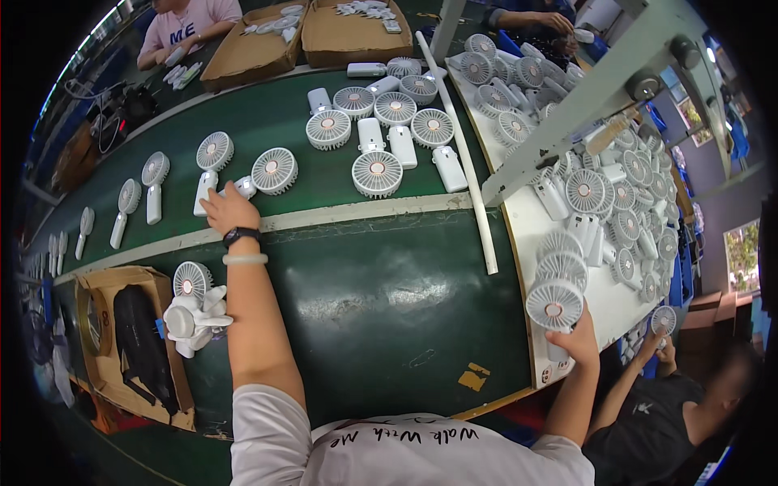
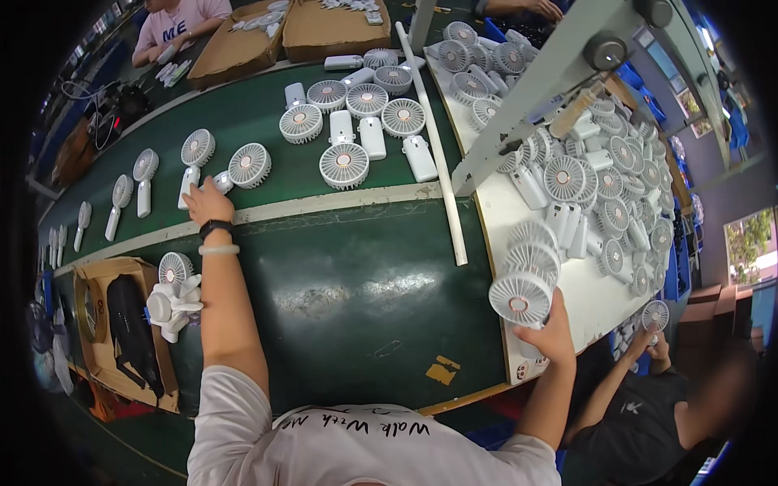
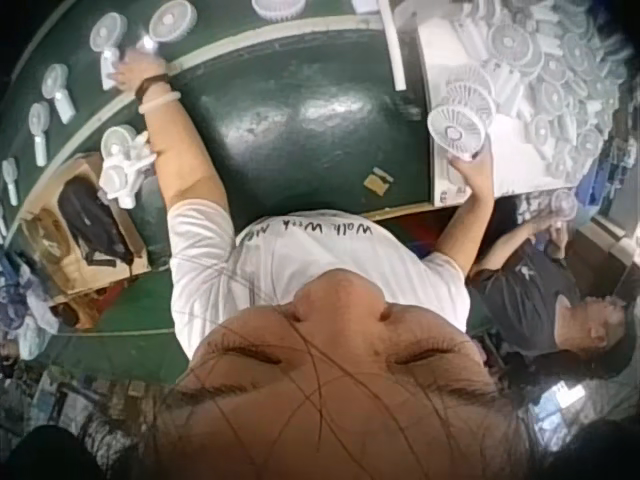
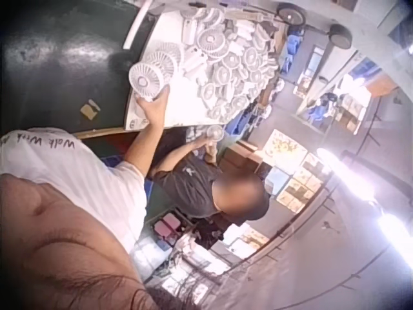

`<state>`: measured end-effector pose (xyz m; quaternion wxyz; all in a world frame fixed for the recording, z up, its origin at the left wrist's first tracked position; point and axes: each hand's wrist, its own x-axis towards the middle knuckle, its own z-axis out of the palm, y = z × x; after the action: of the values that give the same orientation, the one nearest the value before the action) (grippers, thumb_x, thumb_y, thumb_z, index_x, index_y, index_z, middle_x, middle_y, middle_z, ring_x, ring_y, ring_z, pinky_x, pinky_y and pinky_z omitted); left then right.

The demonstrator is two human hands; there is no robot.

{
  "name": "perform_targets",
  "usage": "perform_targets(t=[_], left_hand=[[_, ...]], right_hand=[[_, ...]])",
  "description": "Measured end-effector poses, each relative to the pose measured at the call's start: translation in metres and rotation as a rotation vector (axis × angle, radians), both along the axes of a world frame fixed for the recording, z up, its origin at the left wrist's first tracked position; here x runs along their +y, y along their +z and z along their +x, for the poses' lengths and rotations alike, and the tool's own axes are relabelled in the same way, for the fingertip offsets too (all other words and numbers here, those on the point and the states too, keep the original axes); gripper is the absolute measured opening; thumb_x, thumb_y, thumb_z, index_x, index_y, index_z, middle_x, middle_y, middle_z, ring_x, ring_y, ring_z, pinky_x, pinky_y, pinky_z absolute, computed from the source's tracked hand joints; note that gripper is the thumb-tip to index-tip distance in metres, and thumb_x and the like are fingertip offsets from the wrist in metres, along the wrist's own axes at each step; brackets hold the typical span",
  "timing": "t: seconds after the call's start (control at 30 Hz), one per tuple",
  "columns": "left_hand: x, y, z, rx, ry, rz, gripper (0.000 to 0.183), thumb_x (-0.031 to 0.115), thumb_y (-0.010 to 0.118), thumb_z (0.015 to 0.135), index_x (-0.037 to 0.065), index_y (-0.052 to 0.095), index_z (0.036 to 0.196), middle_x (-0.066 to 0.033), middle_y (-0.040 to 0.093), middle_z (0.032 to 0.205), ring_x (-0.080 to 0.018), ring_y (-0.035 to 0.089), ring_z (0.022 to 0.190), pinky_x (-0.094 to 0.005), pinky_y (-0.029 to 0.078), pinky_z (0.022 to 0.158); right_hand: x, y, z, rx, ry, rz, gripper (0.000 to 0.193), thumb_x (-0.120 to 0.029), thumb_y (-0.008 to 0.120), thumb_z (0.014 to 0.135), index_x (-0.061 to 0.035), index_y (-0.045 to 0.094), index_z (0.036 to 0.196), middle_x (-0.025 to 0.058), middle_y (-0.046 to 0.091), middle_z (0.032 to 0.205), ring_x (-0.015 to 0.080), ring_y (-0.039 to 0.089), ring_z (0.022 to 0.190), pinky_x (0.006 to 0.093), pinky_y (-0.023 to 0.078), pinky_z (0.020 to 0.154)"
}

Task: The person assembles white handheld fans on a green workbench. They pick up fan heads and cylindrical battery bases, connect them, and test the units by pressing buttons to spin the blades. The person handles the fans one at a time, occasionally stacking completed units before placing them into a blue bin.

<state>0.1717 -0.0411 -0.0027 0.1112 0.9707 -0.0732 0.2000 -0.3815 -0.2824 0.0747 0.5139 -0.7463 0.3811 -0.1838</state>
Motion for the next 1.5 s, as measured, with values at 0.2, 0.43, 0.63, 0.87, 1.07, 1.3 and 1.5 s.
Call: perform_targets(t=[0.2,0.43,0.63,0.87,1.07,1.3,1.5], left_hand=[[-0.007,0.026,-0.002,0.299,-0.093,0.065,0.025,0.010,0.049,0.084,0.011,0.049,0.109,-0.0098,0.051,0.121,-0.0367,0.034,0.126,-0.0585,0.031,0.095],[0.005,0.038,-0.091,-0.066,-0.519,-0.214,0.042,0.012,0.059,0.082,0.000,0.044,0.120,-0.0204,0.053,0.108,-0.0336,0.052,0.094,-0.0384,0.045,0.080],[0.030,0.033,-0.155,1.537,-0.797,-1.893,0.044,0.035,0.037,0.096,0.002,0.039,0.125,-0.0184,0.054,0.111,-0.0244,0.058,0.090,-0.0301,0.050,0.066],[0.048,0.029,-0.157,1.611,-0.825,-1.898,0.047,0.036,0.038,0.095,0.001,0.037,0.127,-0.0191,0.053,0.117,-0.0238,0.059,0.090,-0.0294,0.050,0.066],[0.082,0.035,-0.162,1.574,-0.814,-1.246,0.044,0.036,0.029,0.098,0.002,0.040,0.124,-0.0099,0.060,0.093,-0.0140,0.061,0.070,-0.0221,0.045,0.050],[0.076,0.032,-0.199,1.263,-1.108,-0.492,0.033,0.021,0.050,0.090,0.003,0.047,0.117,-0.0126,0.062,0.091,-0.0228,0.062,0.076,-0.0346,0.049,0.066],[0.024,0.081,-0.177,0.080,-0.950,-0.273,0.064,0.013,0.071,0.066,0.006,0.046,0.124,-0.0174,0.047,0.122,-0.0345,0.045,0.113,-0.0495,0.035,0.094]], right_hand=[[-0.028,-0.024,-0.053,0.449,-0.071,-0.573,0.083,-0.010,0.079,0.047,-0.0009,0.042,0.121,0.0201,0.037,0.129,0.0337,0.038,0.120,0.0386,0.034,0.099],[0.023,0.033,0.011,0.800,-0.527,-1.134,0.053,-0.005,0.071,0.066,-0.0055,0.051,0.115,0.0193,0.042,0.128,0.0367,0.041,0.117,0.0448,0.035,0.094],[0.060,0.018,0.152,0.064,-0.014,-0.887,0.034,-0.008,0.066,0.073,-0.0041,0.056,0.105,0.0184,0.047,0.119,0.0360,0.044,0.112,0.0404,0.035,0.094],[0.046,-0.040,0.326,-0.028,0.234,-0.761,0.081,-0.022,0.078,0.064,-0.0043,0.036,0.130,0.0261,0.034,0.129,0.0409,0.033,0.122,0.0449,0.032,0.100],[0.032,-0.060,0.367,0.030,0.152,-0.884,0.074,-0.023,0.079,0.063,-0.0012,0.044,0.124,0.0244,0.046,0.119,0.0364,0.045,0.112,0.0433,0.039,0.093],[0.013,-0.023,0.320,-0.503,0.217,0.279,0.061,-0.016,0.072,0.071,0.0015,0.047,0.123,0.0085,0.054,0.114,0.0159,0.054,0.101,0.0287,0.044,0.085],[-0.001,0.018,0.280,-0.252,0.773,0.490,0.083,-0.035,0.082,0.054,0.0050,0.051,0.120,0.0147,0.054,0.120,0.0198,0.052,0.111,0.0315,0.038,0.096]])
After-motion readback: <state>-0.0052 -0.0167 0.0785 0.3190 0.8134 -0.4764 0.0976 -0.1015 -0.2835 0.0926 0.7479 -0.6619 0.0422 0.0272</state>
